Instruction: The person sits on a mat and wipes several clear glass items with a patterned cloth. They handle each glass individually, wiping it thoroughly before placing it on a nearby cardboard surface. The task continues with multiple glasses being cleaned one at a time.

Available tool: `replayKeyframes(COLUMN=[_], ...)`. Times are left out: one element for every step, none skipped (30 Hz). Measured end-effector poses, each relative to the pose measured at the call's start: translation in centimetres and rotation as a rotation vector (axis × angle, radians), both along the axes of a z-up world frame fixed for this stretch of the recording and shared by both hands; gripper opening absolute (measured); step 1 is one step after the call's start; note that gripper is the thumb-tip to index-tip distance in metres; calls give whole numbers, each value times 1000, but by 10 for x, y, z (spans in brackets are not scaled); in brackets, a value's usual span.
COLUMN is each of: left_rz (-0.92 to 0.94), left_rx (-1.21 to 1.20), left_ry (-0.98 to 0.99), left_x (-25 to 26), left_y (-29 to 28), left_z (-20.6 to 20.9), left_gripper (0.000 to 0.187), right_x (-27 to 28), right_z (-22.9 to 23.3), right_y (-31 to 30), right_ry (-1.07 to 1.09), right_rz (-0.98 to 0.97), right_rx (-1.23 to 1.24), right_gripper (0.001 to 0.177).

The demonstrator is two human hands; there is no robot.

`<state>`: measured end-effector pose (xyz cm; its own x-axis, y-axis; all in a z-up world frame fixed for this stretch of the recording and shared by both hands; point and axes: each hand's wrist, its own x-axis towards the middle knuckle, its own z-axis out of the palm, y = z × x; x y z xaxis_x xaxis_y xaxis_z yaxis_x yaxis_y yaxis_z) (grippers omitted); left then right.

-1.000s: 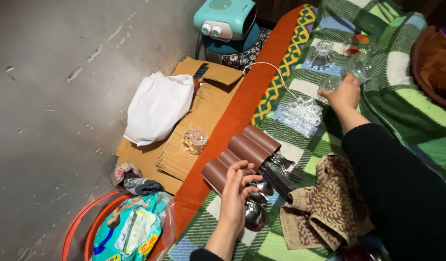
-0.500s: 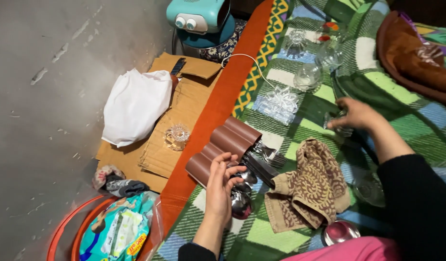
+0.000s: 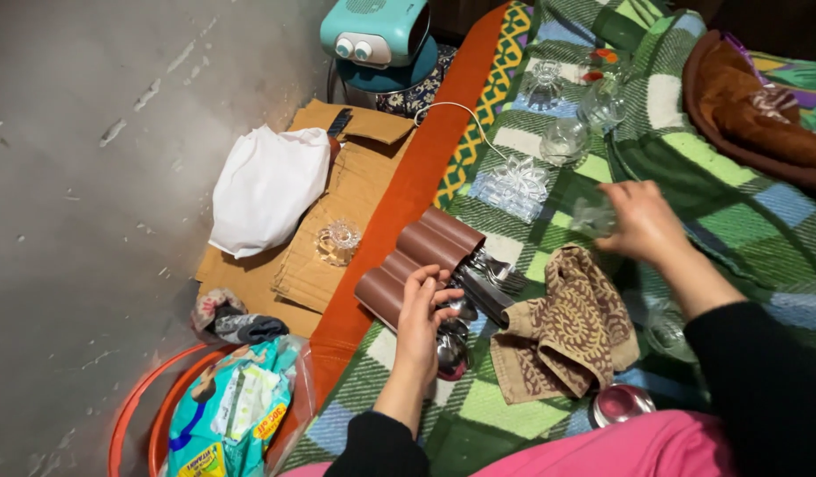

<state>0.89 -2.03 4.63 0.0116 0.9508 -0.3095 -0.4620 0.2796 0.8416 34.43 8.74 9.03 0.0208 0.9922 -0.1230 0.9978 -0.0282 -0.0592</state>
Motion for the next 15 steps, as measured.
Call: replayKeyframes(left_rz=[-1,-19,-38,-33,-92,-149,-140,-173,-206,-204,-181,-162,-163,-105,-46], left_rx=[0,57,114,118,127,139,145,165,185,184,176,163,157,141,124], left_ry=[-5,-26,-47,-49,41,136,139,202,265,270,333,394,396,456,516], left_x=[3,6,8,8,8,6,5,4,4,4,4,4,1,-1,-3], left_y=[-1,-1,-1,-5,-9,-12,-10,-10,-10,-8,-4,-3,-7,-9,-12], left_z=[-9,-16,-24,-25,-27,-27,-23,-21,-19,-23,-27,-32,-25,-17,-10], left_gripper=[34,38,45,45,52,59,59,62,65,65,60,55,55,42,30], right_x=[-2,-5,-7,-30,-53,-77,-94,-111,-127,-138,-149,-159,-160,-161,-160], right_z=[-9,-18,-26,-20,-13,-7,-3,-1,1,-1,-4,-8,-8,-9,-10], right_y=[-6,-11,-15,-30,-45,-58,-66,-77,-87,-93,-98,-105,-105,-106,-106], right_ry=[-5,66,138,136,226,321,323,392,462,466,513,559,563,600,636], right_rz=[-1,237,473,478,531,585,594,645,697,699,686,668,665,638,611], right_rx=[0,159,322,325,311,300,306,290,273,274,292,304,299,271,244], right_gripper=[98,101,105,105,103,102,102,103,105,105,102,100,100,105,110])
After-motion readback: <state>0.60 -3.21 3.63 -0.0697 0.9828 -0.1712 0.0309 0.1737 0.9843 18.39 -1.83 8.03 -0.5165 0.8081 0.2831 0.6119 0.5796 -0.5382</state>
